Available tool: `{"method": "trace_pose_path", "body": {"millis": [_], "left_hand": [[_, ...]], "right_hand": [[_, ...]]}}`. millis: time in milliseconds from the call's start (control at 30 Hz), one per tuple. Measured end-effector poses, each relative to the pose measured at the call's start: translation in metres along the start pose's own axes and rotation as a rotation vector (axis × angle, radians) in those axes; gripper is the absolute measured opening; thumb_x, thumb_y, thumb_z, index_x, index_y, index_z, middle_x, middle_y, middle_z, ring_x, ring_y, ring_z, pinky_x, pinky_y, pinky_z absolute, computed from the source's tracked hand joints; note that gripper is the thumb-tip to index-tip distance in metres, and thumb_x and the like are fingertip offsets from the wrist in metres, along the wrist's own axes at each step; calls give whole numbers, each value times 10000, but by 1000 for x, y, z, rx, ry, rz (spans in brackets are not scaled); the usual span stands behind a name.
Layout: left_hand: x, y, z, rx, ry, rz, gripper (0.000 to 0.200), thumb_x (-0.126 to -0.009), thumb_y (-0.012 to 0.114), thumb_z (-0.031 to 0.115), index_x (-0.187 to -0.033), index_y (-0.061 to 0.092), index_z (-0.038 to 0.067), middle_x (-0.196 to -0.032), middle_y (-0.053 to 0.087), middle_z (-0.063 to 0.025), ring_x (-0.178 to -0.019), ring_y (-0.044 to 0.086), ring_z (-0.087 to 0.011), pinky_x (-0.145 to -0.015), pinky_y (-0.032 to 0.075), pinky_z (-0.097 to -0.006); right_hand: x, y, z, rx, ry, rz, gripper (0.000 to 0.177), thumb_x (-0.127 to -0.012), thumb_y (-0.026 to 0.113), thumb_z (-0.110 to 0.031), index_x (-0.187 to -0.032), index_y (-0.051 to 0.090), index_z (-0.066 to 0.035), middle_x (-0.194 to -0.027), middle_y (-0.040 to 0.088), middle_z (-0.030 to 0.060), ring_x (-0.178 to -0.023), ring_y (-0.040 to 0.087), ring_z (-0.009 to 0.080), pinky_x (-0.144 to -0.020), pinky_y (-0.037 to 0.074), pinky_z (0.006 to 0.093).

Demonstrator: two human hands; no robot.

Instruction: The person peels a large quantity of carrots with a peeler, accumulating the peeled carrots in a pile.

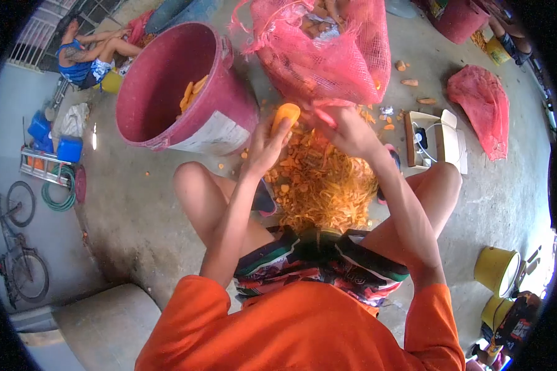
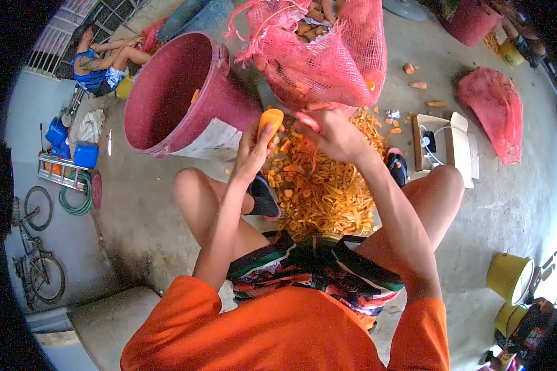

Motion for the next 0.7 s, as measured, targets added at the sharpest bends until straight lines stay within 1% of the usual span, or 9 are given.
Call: {"method": "trace_pose_path", "body": {"millis": [167, 267, 300, 367, 433, 533, 600, 667, 700], "left_hand": [[-1, -2, 2, -78, 39, 8, 387, -1005, 645, 401, -1185, 675, 59, -781, 563, 70, -648, 450, -19, -559, 362, -204], [-1, -1, 5, -70, 121, -13, 397, -998, 657, 394, -1209, 678, 59, -780, 569, 68, -649, 453, -22, -547, 362, -209], [8, 3, 27, -69, 121, -64, 393, -997, 649, 429, -1123, 663, 56, -834, 618, 33, -646, 459, -21, -568, 379, -199], [16, 0, 22, -7, 103, -168, 414, -983, 664, 438, -1148, 656, 58, -880, 646, 17, -654, 466, -19, -571, 386, -197], [15, -8, 23, 123, -8, -294, 489, -948, 697, 477, -1217, 632, 73, -982, 692, -15, -661, 473, -11, -554, 378, -181], [3, -57, 32, 233, -25, -72, 525, -977, 621, 531, -1258, 594, 89, -921, 661, 15, -631, 454, 10, -511, 335, -149], [-17, -104, 42, 875, 18, 13, 602, -987, 587, 550, -1306, 550, 41, -852, 627, 10, -630, 504, -27, -526, 367, -151], [-28, -149, 61, 1524, 89, 110, 701, -1023, 494, 557, -1394, 486, -38, -962, 646, -91, -820, 614, -158, -725, 464, -308], [-34, -167, 60, 1573, 76, 195, 656, -1049, 448, 513, -1411, 481, -32, -1009, 642, -106, -856, 617, -179, -781, 458, -344]], "right_hand": [[1, 17, 4, 53, -99, -56, 309, -898, 647, -130, -1179, 625, -3, -1092, 639, 269, -1026, 608, 463, -831, 503, 511], [2, 32, 32, 66, -86, 0, 273, -897, 651, -144, -1122, 657, 11, -1018, 664, 275, -974, 643, 446, -806, 513, 508], [4, 33, 43, 71, -89, -7, 273, -897, 651, -144, -1122, 657, 11, -1018, 664, 275, -974, 643, 446, -806, 513, 508], [10, 39, 89, 121, 298, -346, 275, -911, 655, -222, -1004, 688, 35, -906, 678, 281, -882, 675, 427, -761, 521, 511], [16, 38, 102, 133, 269, -302, 318, -915, 654, -272, -940, 686, 43, -861, 673, 283, -850, 682, 422, -744, 523, 512], [17, 18, 74, 225, 428, -410, 436, -917, 651, -386, -882, 679, 48, -837, 665, 291, -842, 680, 432, -744, 519, 517], [22, 19, 73, 277, 428, -506, 375, -950, 634, -367, -1078, 675, -17, -849, 665, 264, -827, 666, 429, -725, 502, 485], [22, 17, 63, 312, 416, -548, 361, -945, 641, -353, -1094, 670, -26, -893, 673, 258, -864, 663, 434, -739, 503, 495], [20, 18, 63, 247, 352, -477, 382, -925, 654, -360, -1024, 670, 9, -879, 671, 272, -873, 661, 451, -763, 511, 508]]}}
Point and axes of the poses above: each hand's wrist, its own x-axis away from the middle knuckle, its own y-axis out of the palm, z = x × y, the point moved 5 cm from there along -x, towards the middle knuckle
